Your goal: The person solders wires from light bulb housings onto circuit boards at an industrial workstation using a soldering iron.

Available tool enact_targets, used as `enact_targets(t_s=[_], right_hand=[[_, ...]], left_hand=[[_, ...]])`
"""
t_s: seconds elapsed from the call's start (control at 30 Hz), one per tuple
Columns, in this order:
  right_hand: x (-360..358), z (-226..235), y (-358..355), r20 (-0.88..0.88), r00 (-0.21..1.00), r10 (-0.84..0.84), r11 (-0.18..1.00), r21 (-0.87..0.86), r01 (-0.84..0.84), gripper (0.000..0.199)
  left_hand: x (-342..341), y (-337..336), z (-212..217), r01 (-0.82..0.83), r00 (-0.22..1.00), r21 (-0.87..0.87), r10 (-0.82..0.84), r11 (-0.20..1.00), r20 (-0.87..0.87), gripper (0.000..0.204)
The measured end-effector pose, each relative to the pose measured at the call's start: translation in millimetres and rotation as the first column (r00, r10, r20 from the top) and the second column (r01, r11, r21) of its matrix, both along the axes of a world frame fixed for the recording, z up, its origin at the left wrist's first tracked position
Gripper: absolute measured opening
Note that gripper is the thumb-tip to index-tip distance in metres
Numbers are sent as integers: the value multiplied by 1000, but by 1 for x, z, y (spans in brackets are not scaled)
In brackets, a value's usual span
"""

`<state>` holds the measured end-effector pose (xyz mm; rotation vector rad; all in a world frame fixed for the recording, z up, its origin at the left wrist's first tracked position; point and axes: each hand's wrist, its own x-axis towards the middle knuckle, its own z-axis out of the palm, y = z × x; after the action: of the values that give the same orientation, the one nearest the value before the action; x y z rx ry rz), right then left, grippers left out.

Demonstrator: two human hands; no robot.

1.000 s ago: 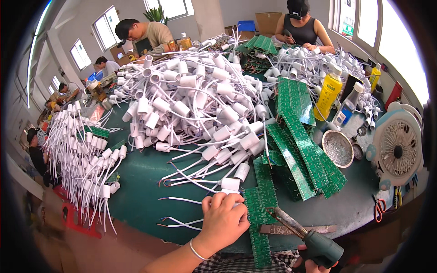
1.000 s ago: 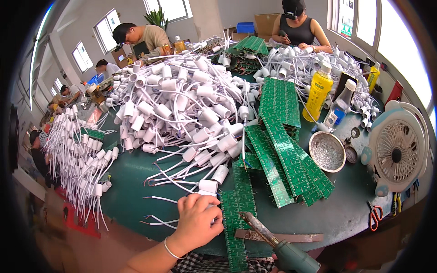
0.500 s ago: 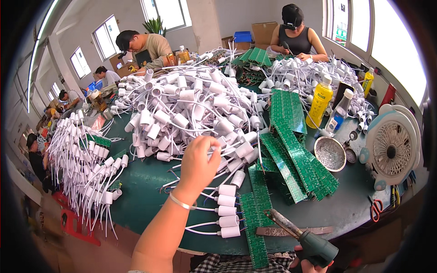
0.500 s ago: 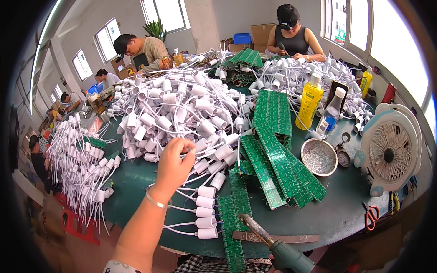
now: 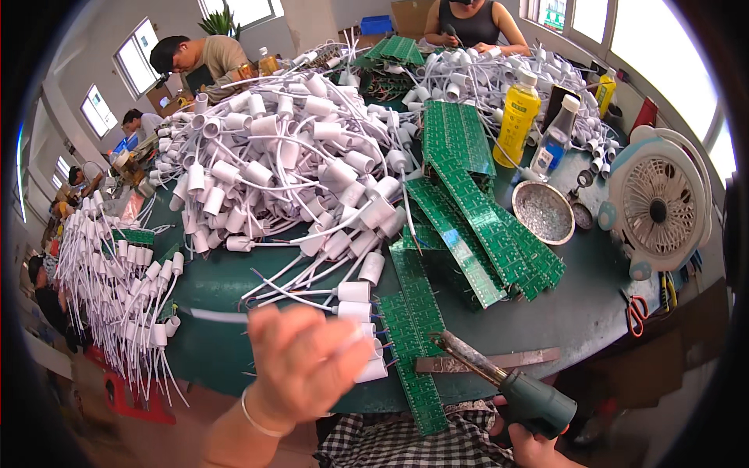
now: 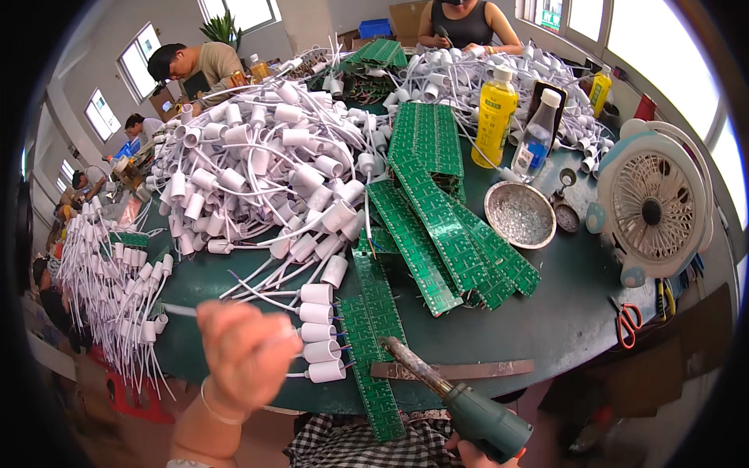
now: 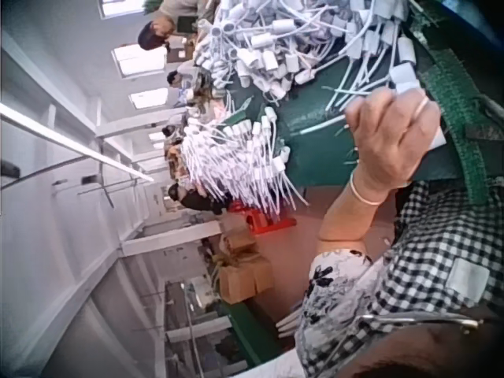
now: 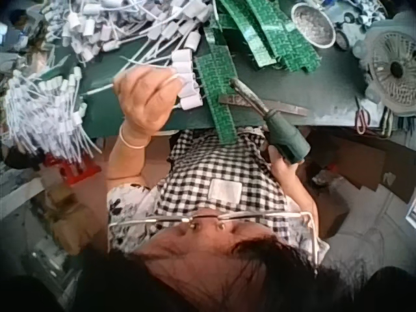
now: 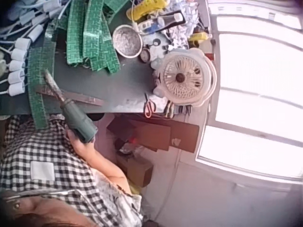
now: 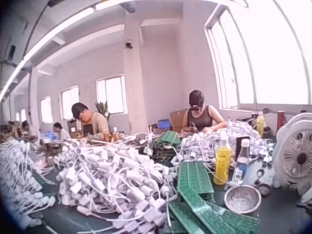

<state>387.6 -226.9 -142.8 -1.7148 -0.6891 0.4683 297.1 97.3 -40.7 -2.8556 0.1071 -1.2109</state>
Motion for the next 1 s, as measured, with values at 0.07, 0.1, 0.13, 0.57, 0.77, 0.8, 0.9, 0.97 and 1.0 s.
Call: enact_targets(t_s=[0.07, 0.1, 0.13, 0.57, 0.77, 0.8, 0.9, 0.97, 1.0], right_hand=[[-3, -4, 12, -132, 991, -29, 988, 148, 49, 35], [-4, -2, 13, -141, 990, -27, 988, 146, 47, 35], [-4, 2, 15, -99, 995, 29, 992, 126, -16, 35], [-17, -10, -16, -103, 992, 77, 997, 8, -76, 31], [-16, -46, -37, 269, 892, 363, 901, -345, -263, 90], [-16, -33, -26, 252, 925, 286, 939, -266, -218, 74], [-20, -4, -2, 164, 985, 52, 998, -33, -48, 32], [-20, -2, 0, 152, 986, 66, 998, -32, -62, 33], [-21, -2, 1, 137, 987, 78, 997, -29, -75, 35]], left_hand=[[-35, -34, -27, 44, 984, -140, -68, 989, -167, 22], [-50, -44, -44, 47, 960, -239, -110, 970, -257, 25], [-60, -52, -61, 42, 959, -239, -106, 970, -261, 25], [-22, -70, -91, -343, 929, -302, 272, 890, -253, 18], [-14, -72, -94, -382, 913, -309, 304, 871, -271, 20], [-14, -71, -95, -387, 911, -316, 306, 866, -276, 19], [-14, -69, -96, -389, 910, -343, 298, 855, -288, 19], [-14, -68, -96, -384, 912, -363, 287, 849, -294, 19], [-13, -67, -94, -378, 914, -384, 275, 842, -297, 19]])
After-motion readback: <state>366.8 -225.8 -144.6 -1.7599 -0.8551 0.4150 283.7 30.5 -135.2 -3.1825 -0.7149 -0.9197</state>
